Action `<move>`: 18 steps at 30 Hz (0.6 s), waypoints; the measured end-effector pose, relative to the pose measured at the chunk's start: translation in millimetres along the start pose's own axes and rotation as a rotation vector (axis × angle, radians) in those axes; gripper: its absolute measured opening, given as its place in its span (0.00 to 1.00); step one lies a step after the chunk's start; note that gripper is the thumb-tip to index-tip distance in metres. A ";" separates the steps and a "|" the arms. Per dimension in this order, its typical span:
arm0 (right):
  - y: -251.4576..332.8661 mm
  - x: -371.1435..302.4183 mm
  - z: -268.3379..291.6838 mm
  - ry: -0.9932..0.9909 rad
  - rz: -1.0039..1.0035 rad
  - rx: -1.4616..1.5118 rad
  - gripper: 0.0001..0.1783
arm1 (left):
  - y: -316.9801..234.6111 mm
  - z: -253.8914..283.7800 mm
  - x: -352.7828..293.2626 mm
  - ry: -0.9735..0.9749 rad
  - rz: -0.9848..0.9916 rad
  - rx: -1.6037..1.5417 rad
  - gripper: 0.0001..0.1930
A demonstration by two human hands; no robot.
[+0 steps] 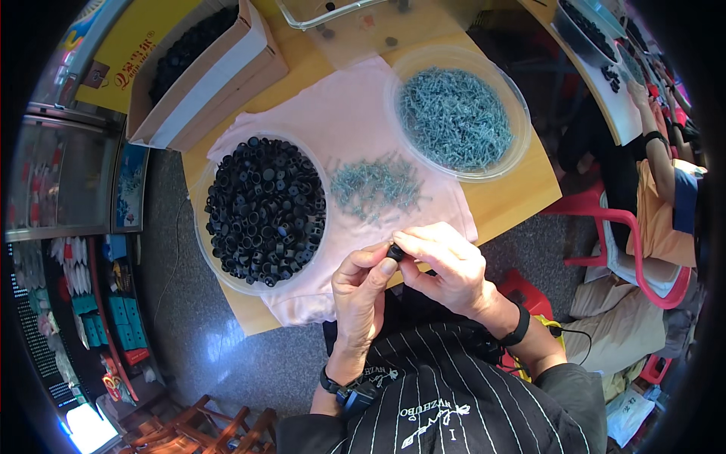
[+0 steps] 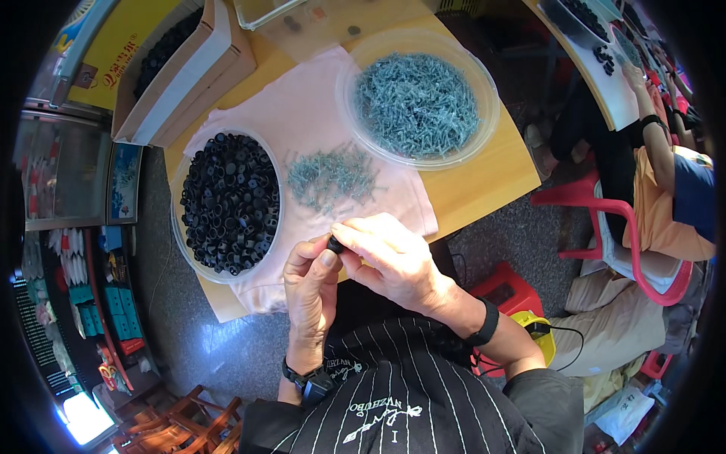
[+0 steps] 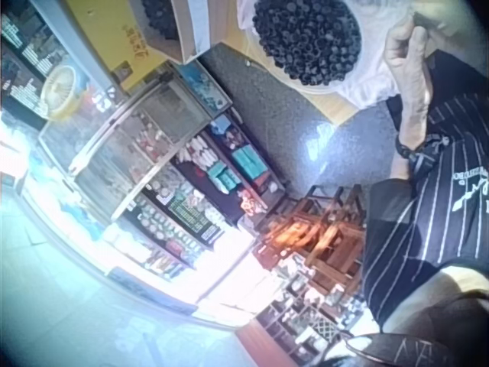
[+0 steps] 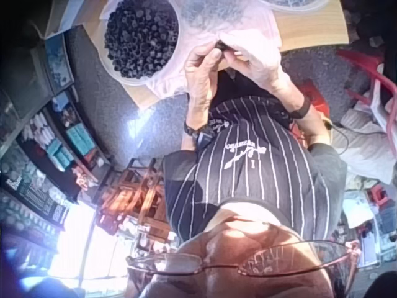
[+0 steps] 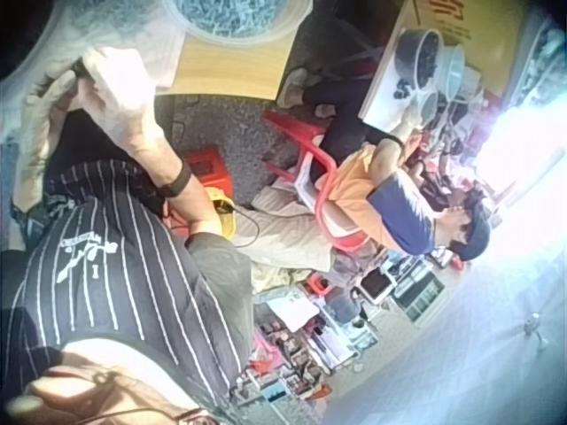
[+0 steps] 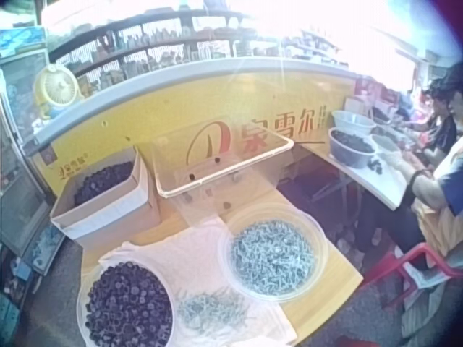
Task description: Manually assembling small black plastic components by hand in a manufacturing setting.
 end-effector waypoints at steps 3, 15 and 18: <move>-0.5 1.9 0.3 0.004 -0.001 0.005 0.24 | 1.4 0.8 1.6 -0.004 0.003 -0.008 0.09; 7.5 3.4 -7.3 -0.036 -0.162 0.099 0.21 | 5.9 -9.3 1.4 -0.076 -0.048 -0.074 0.08; 8.4 6.7 -8.3 -0.055 -0.242 0.159 0.22 | -0.7 -15.2 5.6 -0.058 -0.075 -0.064 0.09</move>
Point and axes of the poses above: each hand's wrist, its own x-axis towards the middle knuckle, its own z-axis out of the back of the hand, y = z × x, the point moved 1 cm from there along x, towards the middle knuckle, and after that the axes turned 2 degrees about -z, right-handed, at the moved point
